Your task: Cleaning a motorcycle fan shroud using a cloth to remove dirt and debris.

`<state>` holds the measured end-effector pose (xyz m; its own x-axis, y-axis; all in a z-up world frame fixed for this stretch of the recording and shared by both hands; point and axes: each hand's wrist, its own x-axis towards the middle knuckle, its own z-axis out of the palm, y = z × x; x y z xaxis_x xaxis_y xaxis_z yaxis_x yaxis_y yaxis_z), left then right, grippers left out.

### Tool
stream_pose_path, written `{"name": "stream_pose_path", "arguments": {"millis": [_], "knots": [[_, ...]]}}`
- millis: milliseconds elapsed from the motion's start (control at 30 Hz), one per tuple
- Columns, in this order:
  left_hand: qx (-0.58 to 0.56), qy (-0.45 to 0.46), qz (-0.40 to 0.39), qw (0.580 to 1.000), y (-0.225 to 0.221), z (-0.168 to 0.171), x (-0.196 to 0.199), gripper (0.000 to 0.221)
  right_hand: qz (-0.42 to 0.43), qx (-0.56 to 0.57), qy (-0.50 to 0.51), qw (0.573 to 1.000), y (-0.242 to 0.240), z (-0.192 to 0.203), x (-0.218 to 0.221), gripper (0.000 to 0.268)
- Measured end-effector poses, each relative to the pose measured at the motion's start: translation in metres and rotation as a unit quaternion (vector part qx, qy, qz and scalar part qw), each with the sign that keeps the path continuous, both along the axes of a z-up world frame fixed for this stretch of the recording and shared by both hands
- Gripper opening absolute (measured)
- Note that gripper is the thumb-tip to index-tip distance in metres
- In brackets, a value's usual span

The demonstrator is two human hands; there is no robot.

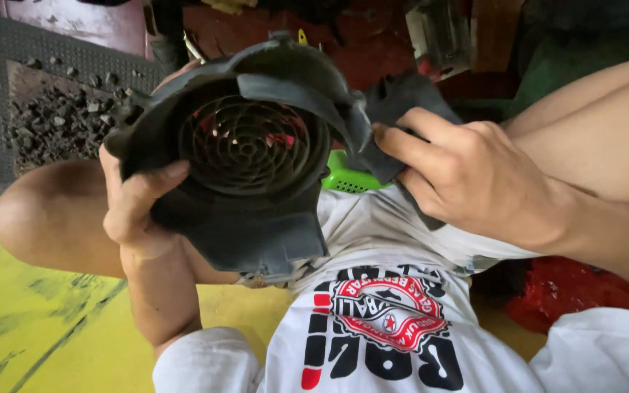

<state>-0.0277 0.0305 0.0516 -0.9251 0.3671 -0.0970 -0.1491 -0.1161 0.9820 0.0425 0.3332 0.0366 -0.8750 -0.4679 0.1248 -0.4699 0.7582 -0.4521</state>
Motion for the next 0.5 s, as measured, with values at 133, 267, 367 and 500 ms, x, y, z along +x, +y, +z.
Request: {"name": "stream_pose_path", "arguments": {"millis": [133,267,367,500], "knots": [[0.045,-0.016,0.072,0.996,-0.012,-0.015,0.013,0.060,-0.035,-0.155,-0.153,0.975,-0.001,0.012,-0.004,0.036],[0.060,-0.071,0.144,0.985,-0.017,-0.018,0.022,0.052,-0.067,-0.216,-0.207,0.952,-0.005,0.015,-0.007,0.034],[0.091,-0.055,0.113,0.988,-0.016,-0.016,0.024,0.056,-0.106,-0.230,-0.272,0.928,-0.006,0.018,-0.008,0.021],[0.076,-0.076,0.158,0.982,-0.016,-0.015,0.026,0.049,-0.109,-0.257,-0.250,0.927,-0.008,0.017,-0.005,0.020]]}}
